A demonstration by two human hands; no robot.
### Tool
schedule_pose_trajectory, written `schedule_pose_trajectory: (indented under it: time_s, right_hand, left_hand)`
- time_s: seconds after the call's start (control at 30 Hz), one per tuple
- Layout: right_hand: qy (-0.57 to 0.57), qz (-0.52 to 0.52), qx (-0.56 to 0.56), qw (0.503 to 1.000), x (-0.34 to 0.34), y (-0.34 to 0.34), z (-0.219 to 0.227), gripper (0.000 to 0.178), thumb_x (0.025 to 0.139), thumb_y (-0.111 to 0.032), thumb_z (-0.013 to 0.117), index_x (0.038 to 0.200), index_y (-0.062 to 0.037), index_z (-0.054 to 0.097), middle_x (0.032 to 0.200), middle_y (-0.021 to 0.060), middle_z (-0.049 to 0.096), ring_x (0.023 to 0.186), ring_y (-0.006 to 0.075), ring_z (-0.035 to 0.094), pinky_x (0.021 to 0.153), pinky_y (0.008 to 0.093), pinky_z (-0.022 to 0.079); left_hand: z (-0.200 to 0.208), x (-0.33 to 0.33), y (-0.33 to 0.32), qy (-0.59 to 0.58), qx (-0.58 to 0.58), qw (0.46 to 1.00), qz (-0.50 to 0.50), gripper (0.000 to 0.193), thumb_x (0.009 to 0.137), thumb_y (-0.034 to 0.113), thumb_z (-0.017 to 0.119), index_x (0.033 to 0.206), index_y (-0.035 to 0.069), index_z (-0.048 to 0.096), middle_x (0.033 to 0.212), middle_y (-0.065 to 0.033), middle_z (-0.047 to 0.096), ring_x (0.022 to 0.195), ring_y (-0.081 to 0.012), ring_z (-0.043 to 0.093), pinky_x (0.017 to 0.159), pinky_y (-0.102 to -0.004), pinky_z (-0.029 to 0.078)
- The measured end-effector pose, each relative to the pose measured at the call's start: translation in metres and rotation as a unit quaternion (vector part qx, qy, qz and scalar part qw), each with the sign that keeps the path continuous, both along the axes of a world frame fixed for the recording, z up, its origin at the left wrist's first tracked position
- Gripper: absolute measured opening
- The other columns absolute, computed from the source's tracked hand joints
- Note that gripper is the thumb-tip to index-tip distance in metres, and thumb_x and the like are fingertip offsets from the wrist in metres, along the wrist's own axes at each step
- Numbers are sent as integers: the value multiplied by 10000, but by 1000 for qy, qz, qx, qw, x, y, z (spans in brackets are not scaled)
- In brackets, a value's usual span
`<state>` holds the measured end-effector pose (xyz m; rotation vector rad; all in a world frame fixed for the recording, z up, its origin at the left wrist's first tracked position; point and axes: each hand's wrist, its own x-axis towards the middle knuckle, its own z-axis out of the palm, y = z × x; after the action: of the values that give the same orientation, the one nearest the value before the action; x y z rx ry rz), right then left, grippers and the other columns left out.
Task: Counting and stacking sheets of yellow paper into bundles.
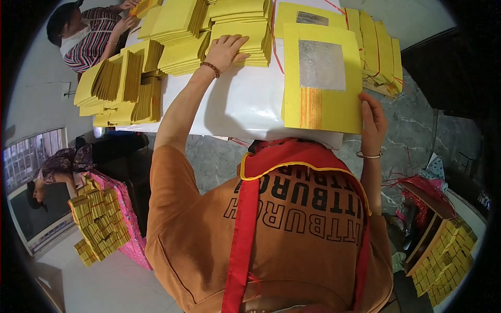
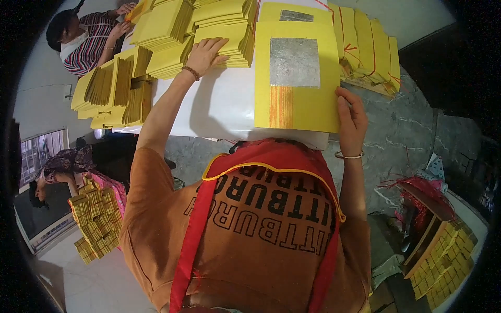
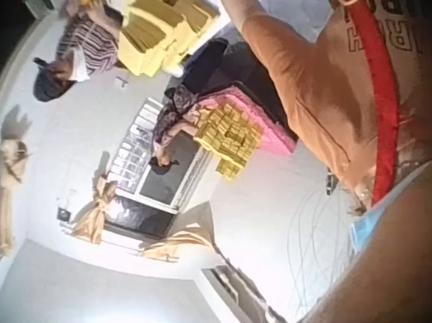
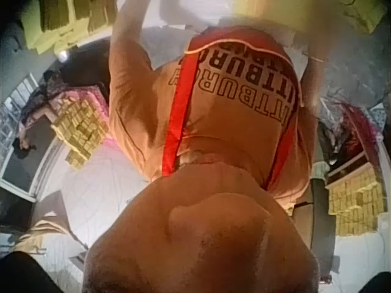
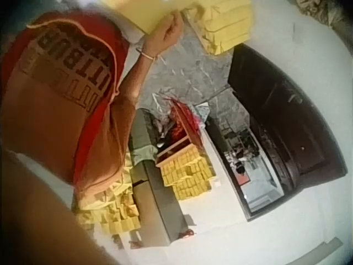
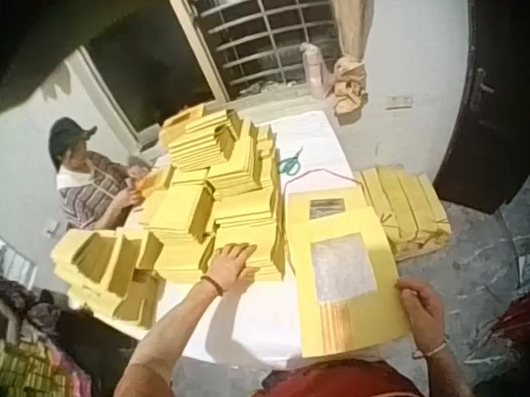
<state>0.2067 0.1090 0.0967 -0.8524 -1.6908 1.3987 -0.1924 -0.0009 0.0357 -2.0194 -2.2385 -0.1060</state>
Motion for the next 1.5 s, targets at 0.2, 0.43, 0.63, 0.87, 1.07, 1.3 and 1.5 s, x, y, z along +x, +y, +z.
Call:
schedule_pose_trajectory:
  time_s: [0.2, 0.43, 0.63, 0.87, 1.07, 1.3, 1.5]
  right_hand:
    - [5, 9, 8, 1000, 0, 0, -2, 199, 892, -85, 502, 1059, -3, 575, 1036, 46, 550, 951, 106, 514, 830, 234, 401]
    - [3, 12, 5, 1000, 0, 0, -3, 198, 886, -88, 516, 1058, -10, 577, 1033, 44, 543, 937, 103, 513, 813, 224, 402]
    - [-6, 9, 12, 1000, 0, 1, -3, 196, 885, -90, 517, 1055, -13, 579, 1015, 38, 540, 912, 95, 511, 787, 220, 406]
    - [3, 13, 7, 1000, -1, 1, -2, 195, 883, -84, 515, 1053, -13, 577, 1013, 35, 538, 899, 88, 516, 768, 217, 418]
    - [15, 16, 19, 1000, -1, -1, -2, 207, 884, -96, 518, 1066, -17, 577, 1010, 32, 534, 894, 93, 523, 762, 221, 429]
    - [-17, 19, 24, 999, 0, 0, -1, 207, 883, -91, 518, 1068, -18, 577, 1017, 37, 531, 888, 91, 517, 768, 222, 429]
    - [3, 17, 39, 999, -1, 0, -2, 203, 877, -95, 529, 1059, -22, 581, 1010, 35, 534, 883, 84, 511, 741, 216, 426]
  left_hand:
    - [0, 12, -4, 40, 56, 998, -6, 636, 772, 512, 552, 1300, 200, 384, 1216, -52, 477, 1087, -253, 446, 886, -429, 340]
    - [-3, 12, -2, 87, 87, 992, -22, 626, 736, 484, 611, 1253, 183, 426, 1148, -45, 517, 1050, -227, 470, 851, -413, 345]
    - [-5, 2, 2, 82, 84, 991, -69, 574, 788, 379, 593, 1256, 96, 418, 1085, -105, 570, 934, -254, 556, 801, -374, 445]
    - [10, 10, 7, 116, 76, 980, -142, 535, 754, 171, 591, 1236, 333, 424, 1234, -89, 452, 765, -210, 582, 627, -347, 517]
    - [2, 9, 2, 180, 71, 971, -144, 439, 773, 80, 515, 1104, 368, 525, 1335, -67, 352, 788, -218, 558, 622, -344, 519]
    - [0, 23, -2, 151, 99, 974, -137, 216, 778, 315, 593, 992, 323, 560, 1346, -45, 341, 892, -263, 507, 641, -361, 434]
    - [-3, 16, -1, 158, 94, 973, -140, 224, 774, 355, 606, 988, 318, 552, 1328, -48, 354, 908, -273, 499, 665, -363, 424]
